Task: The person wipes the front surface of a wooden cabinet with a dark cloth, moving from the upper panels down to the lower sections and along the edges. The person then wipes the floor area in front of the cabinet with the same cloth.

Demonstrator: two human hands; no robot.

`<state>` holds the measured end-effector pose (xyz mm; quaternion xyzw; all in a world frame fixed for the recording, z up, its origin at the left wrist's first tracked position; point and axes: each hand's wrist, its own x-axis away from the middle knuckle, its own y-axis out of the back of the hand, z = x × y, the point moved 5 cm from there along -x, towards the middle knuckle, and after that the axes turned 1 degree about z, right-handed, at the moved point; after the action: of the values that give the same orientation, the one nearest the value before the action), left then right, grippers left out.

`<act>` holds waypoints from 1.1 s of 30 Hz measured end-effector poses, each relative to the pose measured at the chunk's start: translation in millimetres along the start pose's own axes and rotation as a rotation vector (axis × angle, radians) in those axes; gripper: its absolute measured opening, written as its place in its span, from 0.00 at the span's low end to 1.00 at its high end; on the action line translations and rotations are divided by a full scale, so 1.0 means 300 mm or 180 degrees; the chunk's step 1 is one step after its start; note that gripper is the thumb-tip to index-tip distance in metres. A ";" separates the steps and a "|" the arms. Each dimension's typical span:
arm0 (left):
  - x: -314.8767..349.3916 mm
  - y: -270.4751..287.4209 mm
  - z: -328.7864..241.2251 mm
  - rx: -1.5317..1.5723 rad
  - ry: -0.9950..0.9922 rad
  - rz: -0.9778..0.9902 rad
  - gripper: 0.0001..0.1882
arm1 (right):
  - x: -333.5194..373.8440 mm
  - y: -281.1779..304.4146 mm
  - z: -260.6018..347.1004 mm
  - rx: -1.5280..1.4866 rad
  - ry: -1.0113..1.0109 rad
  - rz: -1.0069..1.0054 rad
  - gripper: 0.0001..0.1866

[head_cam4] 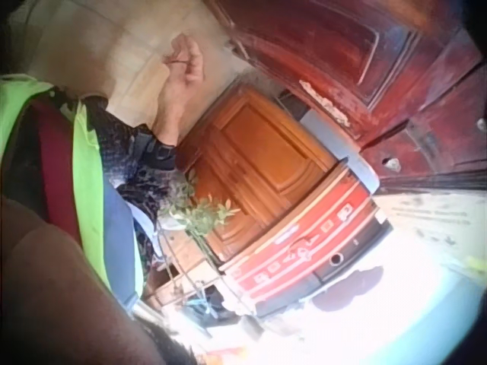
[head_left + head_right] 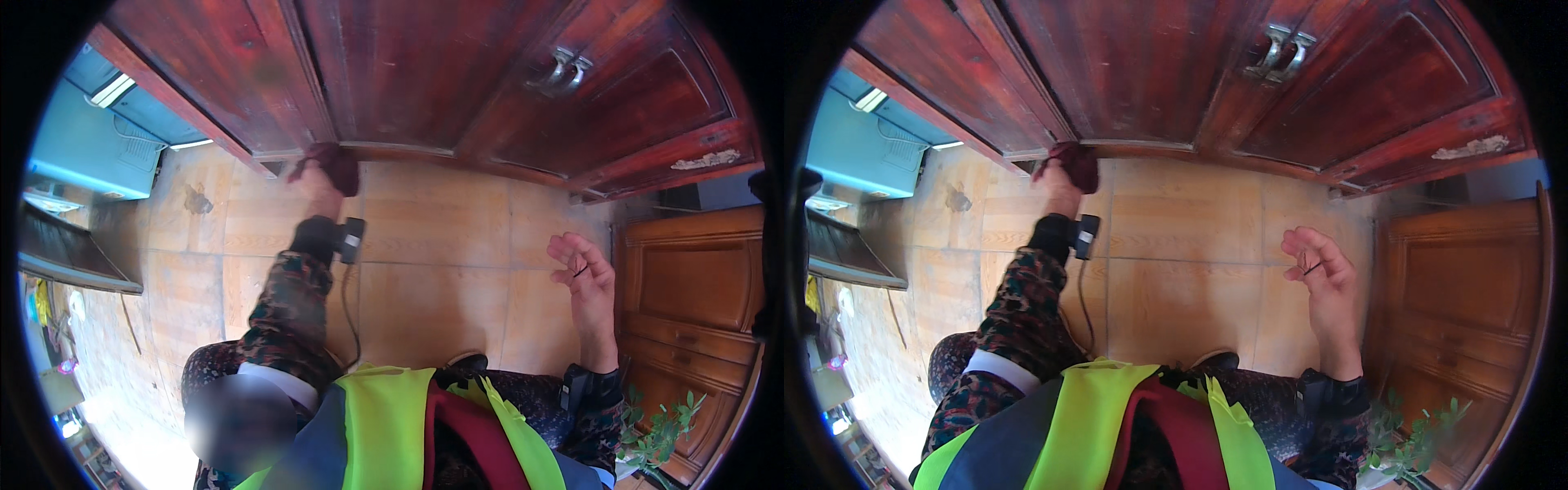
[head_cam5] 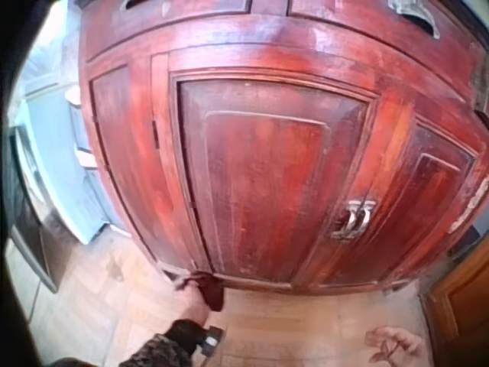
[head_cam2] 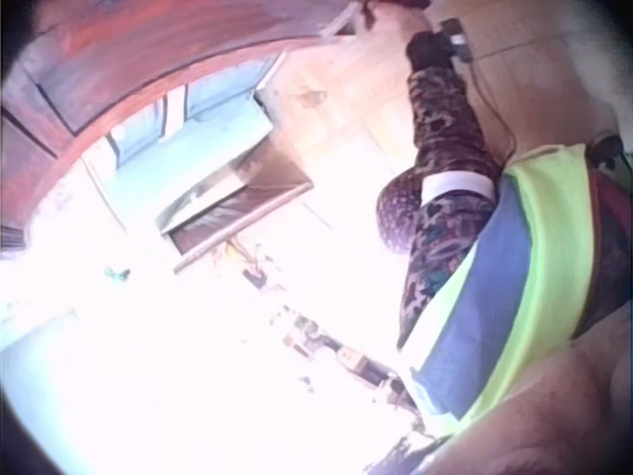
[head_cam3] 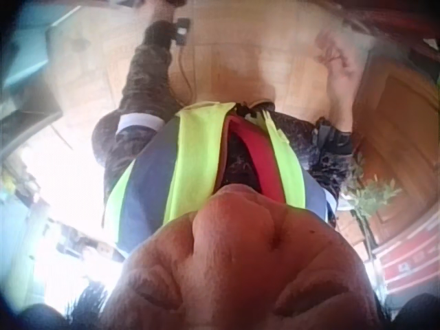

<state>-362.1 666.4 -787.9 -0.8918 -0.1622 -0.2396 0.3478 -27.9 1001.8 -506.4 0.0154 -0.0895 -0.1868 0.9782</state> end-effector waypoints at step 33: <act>0.049 0.064 -0.273 -0.2721 -0.1110 -0.1398 0.29 | -0.104 -0.067 -0.161 0.0104 -0.0559 0.0193 0.20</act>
<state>-366.9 597.6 -737.6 -0.9260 -0.2889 -0.1996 -0.1388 -55.1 994.4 -560.5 0.0122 -0.1784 -0.1562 0.9714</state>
